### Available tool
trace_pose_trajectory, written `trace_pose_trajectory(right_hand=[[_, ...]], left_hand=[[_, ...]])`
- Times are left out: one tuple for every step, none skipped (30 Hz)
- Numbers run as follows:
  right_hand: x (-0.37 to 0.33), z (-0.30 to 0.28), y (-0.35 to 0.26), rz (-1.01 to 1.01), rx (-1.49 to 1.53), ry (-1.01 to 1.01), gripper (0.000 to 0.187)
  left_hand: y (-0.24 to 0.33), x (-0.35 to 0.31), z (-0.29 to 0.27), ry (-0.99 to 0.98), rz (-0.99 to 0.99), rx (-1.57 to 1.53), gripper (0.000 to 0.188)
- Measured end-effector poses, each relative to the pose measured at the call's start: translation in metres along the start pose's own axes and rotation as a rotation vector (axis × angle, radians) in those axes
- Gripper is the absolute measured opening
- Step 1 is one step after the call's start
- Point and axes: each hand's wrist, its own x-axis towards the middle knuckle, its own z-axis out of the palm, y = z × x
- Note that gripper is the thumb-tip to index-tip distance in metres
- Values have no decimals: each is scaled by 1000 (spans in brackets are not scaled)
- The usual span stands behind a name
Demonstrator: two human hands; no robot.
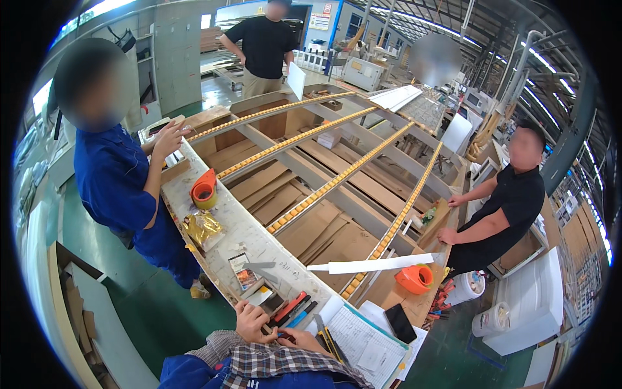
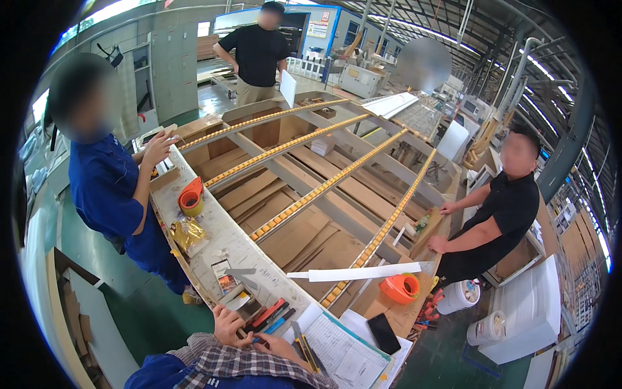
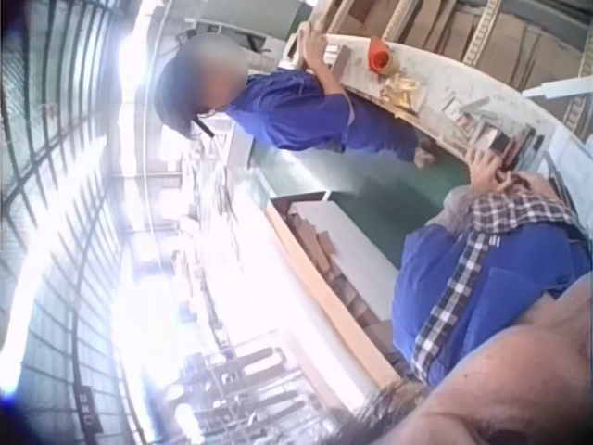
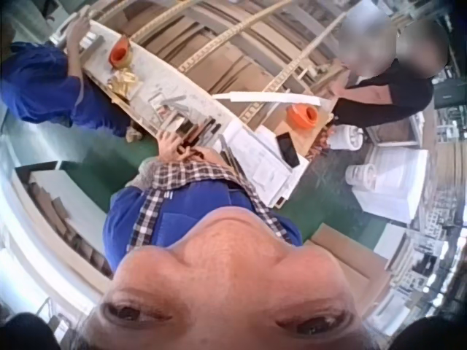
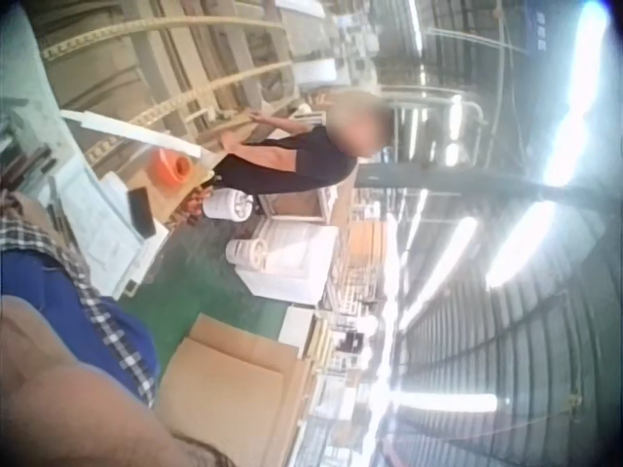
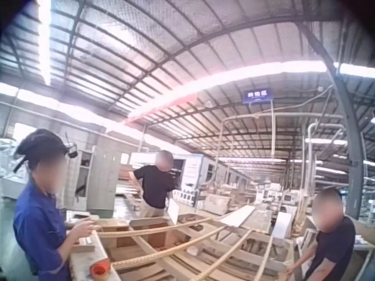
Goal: The person handles small wooden pieces and a utility knife at a workbench in a factory setting. They appear to be preparing or assembling components of a wooden frame while coworkers work nearby.
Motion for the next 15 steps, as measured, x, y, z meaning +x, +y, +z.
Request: trace_pose_trajectory(right_hand=[[-1,2,2,-34,15,28,37],[-2,4,3,-45,2,37,37],[-1,4,3,-64,-15,50,36],[0,4,3,-83,-31,63,36],[0,5,4,-19,-13,41,35],[-1,5,3,-31,6,44,36],[-2,5,3,-42,25,47,36],[-3,5,3,-53,43,51,36],[0,5,5,-50,2,36,37],[-1,4,5,-31,13,26,38],[-3,3,3,-11,24,17,38],[-4,1,3,9,35,9,38],[-4,3,6,21,86,6,39],[-2,3,7,27,69,-6,39],[-1,1,7,36,53,-14,40]], left_hand=[[0,-1,0,-6,0,9,28],[0,-2,-1,-29,-3,4,28],[0,0,-3,-46,1,5,28],[0,2,-5,-63,5,5,28],[1,4,-7,-91,2,9,29],[1,2,-6,-69,8,2,28],[0,1,-5,-47,15,-5,28],[-1,0,-4,-26,23,-13,27],[-1,2,-6,-27,11,-10,26],[-1,1,-5,-13,8,-22,26],[-1,0,-3,0,6,-34,26],[-1,0,-1,13,4,-47,26],[-2,-1,1,37,10,-53,27],[-1,-1,0,32,-1,-47,27],[-1,0,-1,25,-11,-45,27]])
